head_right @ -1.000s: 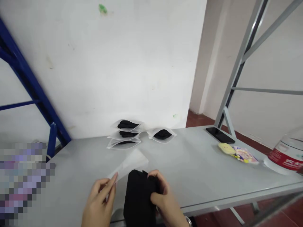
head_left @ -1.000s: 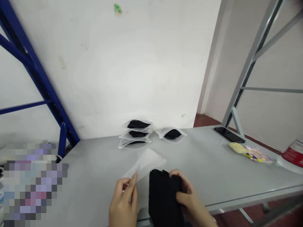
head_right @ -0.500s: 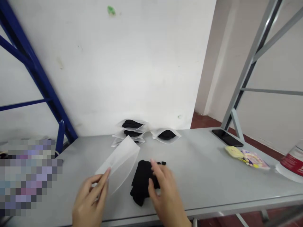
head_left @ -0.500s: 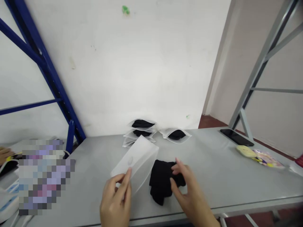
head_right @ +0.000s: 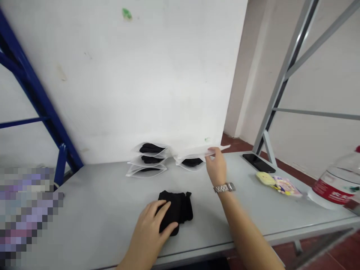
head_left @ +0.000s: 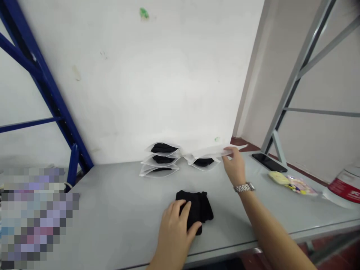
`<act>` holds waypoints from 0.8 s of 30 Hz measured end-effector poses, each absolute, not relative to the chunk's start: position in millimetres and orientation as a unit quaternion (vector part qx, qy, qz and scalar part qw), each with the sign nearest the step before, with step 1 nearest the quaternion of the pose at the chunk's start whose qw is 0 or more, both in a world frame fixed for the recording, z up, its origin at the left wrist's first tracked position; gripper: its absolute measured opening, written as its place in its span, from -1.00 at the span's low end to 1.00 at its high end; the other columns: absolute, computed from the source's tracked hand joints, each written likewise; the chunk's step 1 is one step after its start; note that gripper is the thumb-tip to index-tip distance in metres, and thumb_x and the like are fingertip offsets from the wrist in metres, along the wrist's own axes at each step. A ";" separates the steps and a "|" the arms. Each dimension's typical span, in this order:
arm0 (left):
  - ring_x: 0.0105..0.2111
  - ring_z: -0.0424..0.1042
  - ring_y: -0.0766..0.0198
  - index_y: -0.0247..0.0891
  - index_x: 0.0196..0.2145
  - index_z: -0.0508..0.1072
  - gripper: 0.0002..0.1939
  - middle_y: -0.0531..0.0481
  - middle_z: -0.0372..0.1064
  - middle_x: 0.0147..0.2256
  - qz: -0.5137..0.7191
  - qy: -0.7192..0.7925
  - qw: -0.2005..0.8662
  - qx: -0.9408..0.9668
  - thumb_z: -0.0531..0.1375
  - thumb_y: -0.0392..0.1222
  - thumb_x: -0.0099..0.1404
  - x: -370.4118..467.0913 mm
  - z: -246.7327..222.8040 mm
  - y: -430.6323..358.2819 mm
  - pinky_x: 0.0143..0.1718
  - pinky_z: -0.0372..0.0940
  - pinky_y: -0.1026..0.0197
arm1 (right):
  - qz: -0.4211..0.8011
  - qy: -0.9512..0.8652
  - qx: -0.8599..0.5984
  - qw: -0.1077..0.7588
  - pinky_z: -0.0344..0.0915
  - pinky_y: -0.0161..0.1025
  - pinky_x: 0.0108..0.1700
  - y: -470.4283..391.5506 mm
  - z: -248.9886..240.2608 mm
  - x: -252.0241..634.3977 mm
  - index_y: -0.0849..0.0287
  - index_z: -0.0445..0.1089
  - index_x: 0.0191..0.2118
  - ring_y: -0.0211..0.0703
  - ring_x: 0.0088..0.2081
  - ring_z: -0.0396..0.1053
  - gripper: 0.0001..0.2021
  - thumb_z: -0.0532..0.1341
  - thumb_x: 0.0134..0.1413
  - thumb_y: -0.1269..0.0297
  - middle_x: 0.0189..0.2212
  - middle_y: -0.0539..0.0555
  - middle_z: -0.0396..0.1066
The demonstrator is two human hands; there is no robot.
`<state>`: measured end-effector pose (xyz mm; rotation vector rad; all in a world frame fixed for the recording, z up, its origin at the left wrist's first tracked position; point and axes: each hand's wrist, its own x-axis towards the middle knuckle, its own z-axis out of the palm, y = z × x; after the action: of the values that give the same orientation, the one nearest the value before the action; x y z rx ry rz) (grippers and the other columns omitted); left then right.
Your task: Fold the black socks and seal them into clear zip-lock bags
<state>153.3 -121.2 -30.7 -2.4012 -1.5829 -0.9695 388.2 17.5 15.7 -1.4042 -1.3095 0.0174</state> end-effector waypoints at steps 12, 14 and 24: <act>-0.18 0.43 0.14 -0.19 -0.20 0.42 -0.82 -0.08 0.41 -0.20 -0.376 -0.567 -0.126 -0.722 0.09 -0.20 0.25 142.2 -25.9 -115.7 -0.15 0.35 0.08 | 0.047 -0.636 -0.573 0.515 0.26 -0.24 -0.38 41.8 -22.3 382.2 0.22 -0.07 0.26 -0.23 -0.50 0.24 -0.40 0.03 0.09 0.30 -0.34 0.08 0.33; -0.26 0.45 0.13 -0.19 -0.24 0.37 -0.78 -0.06 0.42 -0.29 -0.429 -0.631 -0.154 -0.628 0.03 -0.05 0.29 123.1 -26.8 -118.8 -0.27 0.38 0.11 | 0.076 -0.698 -0.526 0.480 0.29 -0.22 -0.33 27.1 -21.7 373.8 0.22 0.12 0.16 -0.22 -0.46 0.26 -0.54 0.01 0.14 0.26 -0.32 0.09 0.33; 0.07 0.24 -0.11 -0.12 0.01 0.37 -0.49 -0.16 0.23 0.09 -0.325 -0.665 0.054 -0.670 0.14 0.11 0.13 53.6 -43.9 -144.3 0.02 0.21 -0.17 | 0.191 -0.885 -0.364 0.216 0.24 -0.16 -0.07 -59.5 -13.6 329.4 0.14 0.37 -0.07 -0.13 -0.19 0.32 -0.61 0.17 0.07 0.00 -0.22 0.09 0.38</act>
<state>53.6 -144.3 -43.9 -2.0360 -2.0207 -0.9875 329.4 -59.5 -13.6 -1.0100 -2.4535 0.5290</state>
